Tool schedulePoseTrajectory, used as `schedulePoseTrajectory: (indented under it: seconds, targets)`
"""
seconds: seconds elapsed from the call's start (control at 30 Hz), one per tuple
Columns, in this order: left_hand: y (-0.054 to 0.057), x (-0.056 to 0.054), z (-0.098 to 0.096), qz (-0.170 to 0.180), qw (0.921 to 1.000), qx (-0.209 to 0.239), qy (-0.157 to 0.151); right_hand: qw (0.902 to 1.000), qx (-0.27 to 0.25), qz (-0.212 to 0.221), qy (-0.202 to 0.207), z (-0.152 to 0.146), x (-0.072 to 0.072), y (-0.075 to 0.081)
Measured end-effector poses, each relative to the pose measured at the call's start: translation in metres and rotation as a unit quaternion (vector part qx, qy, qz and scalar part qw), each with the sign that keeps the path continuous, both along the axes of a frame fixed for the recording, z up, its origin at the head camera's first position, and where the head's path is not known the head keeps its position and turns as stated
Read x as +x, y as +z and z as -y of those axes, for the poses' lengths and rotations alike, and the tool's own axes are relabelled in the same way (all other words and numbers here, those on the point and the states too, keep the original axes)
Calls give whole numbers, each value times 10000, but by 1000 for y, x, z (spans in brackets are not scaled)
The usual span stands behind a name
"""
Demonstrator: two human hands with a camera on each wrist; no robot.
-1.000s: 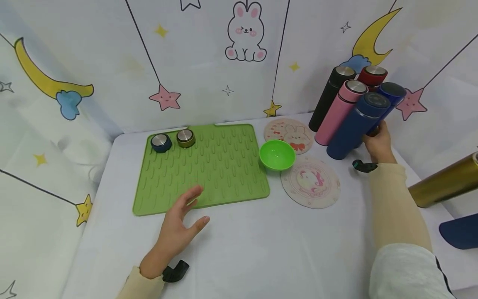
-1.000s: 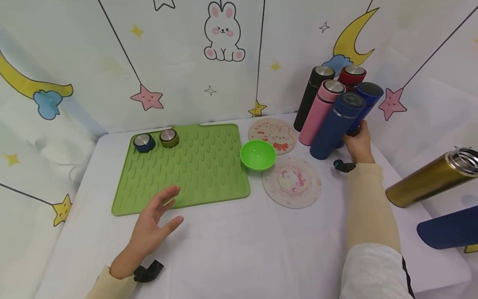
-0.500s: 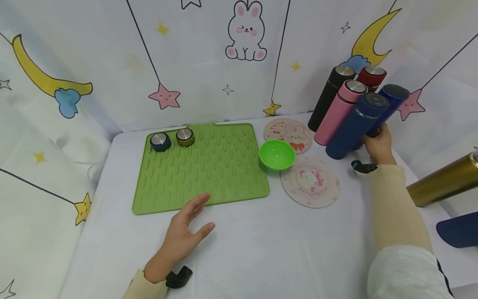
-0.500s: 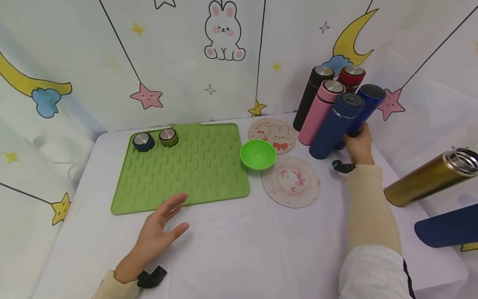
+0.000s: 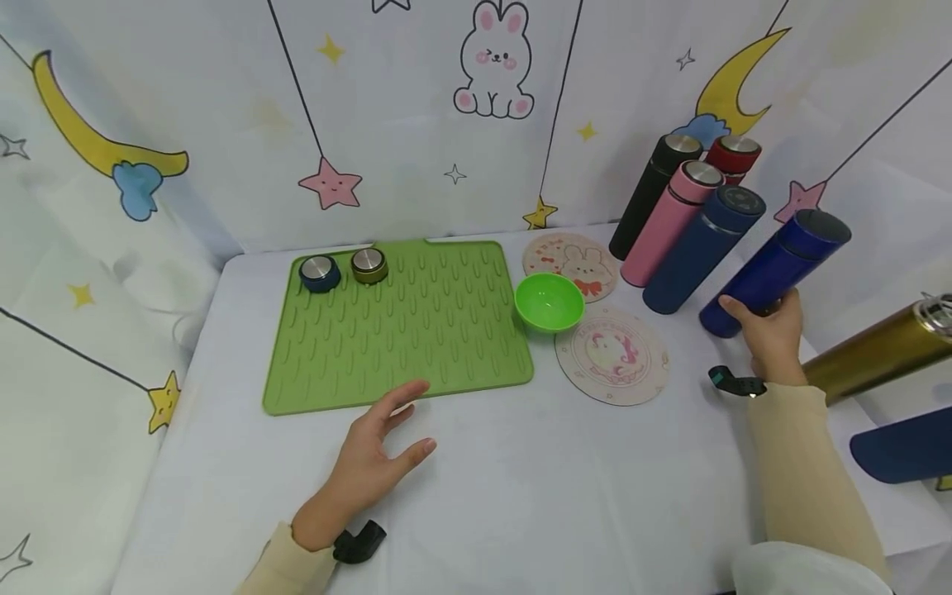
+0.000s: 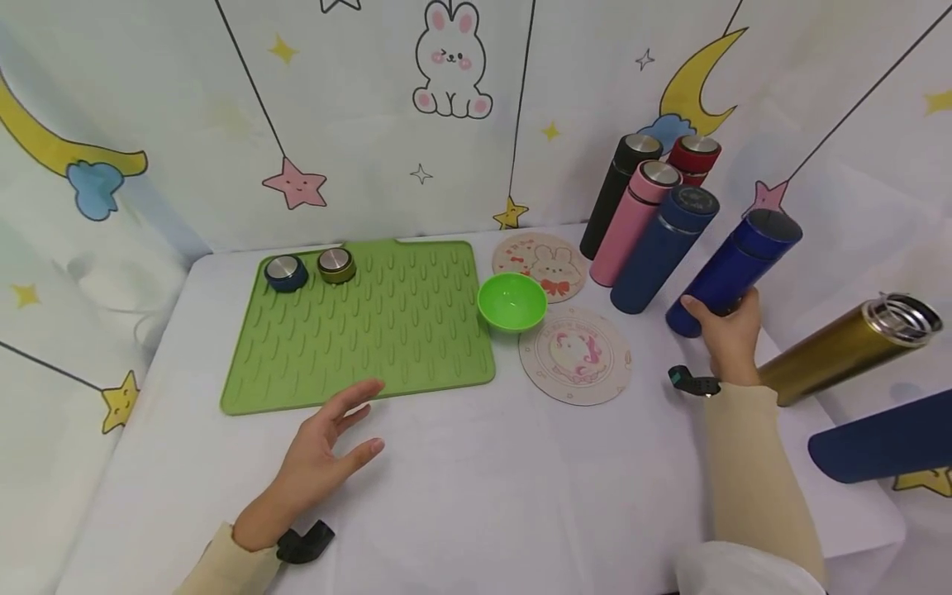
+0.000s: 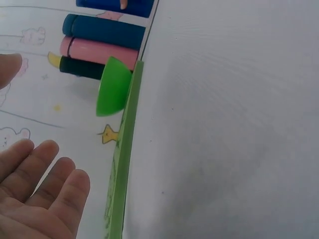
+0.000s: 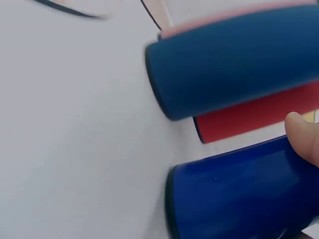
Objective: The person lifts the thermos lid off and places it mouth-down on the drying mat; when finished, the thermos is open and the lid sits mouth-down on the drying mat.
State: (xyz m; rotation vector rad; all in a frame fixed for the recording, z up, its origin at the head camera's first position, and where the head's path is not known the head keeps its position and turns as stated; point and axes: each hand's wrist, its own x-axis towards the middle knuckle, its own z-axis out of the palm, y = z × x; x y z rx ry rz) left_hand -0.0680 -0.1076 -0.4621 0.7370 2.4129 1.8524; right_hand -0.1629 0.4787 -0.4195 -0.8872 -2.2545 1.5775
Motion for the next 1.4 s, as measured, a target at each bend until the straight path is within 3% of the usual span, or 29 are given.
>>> schedulePoseTrajectory:
  seconds: [0.13, 0.4, 0.57, 0.7, 0.8, 0.93, 1.0, 1.1, 1.23, 1.3, 1.4]
  targets:
    - [1, 4, 1, 7, 10000, 18, 4, 9988, 367, 243, 213, 16, 27, 2]
    - [9, 6, -6, -9, 9997, 103, -229, 9922, 671, 160, 1035, 65, 77, 20]
    - [17, 6, -11, 78, 9988, 252, -419, 9751, 748, 20, 2087, 110, 92, 27]
    - [25, 6, -16, 154, 9972, 387, -619, 9506, 570, -267, 3039, 147, 96, 31]
    - [35, 2, -21, 182, 9956, 455, -798, 9306, 498, -397, 3605, 172, 97, 37]
    - [57, -9, -26, 191, 9909, 694, -1140, 9001, 396, -601, 4297, 202, 94, 41]
    - [70, -16, -32, 148, 9862, 904, -1376, 8810, 445, -733, 4653, 215, 94, 38]
    - [89, -23, -41, 51, 9765, 1172, -1810, 8443, 565, -956, 5242, 232, 95, 33]
    - [108, -28, -51, -7, 9562, 1365, -2588, 7823, 549, -1274, 6073, 252, 98, 28]
    - [115, -27, -54, -98, 9415, 1445, -3044, 7539, 502, -1373, 6405, 260, 99, 26]
    - [123, -25, -53, -207, 9163, 1556, -3685, 7226, 493, -1455, 6740, 269, 100, 26]
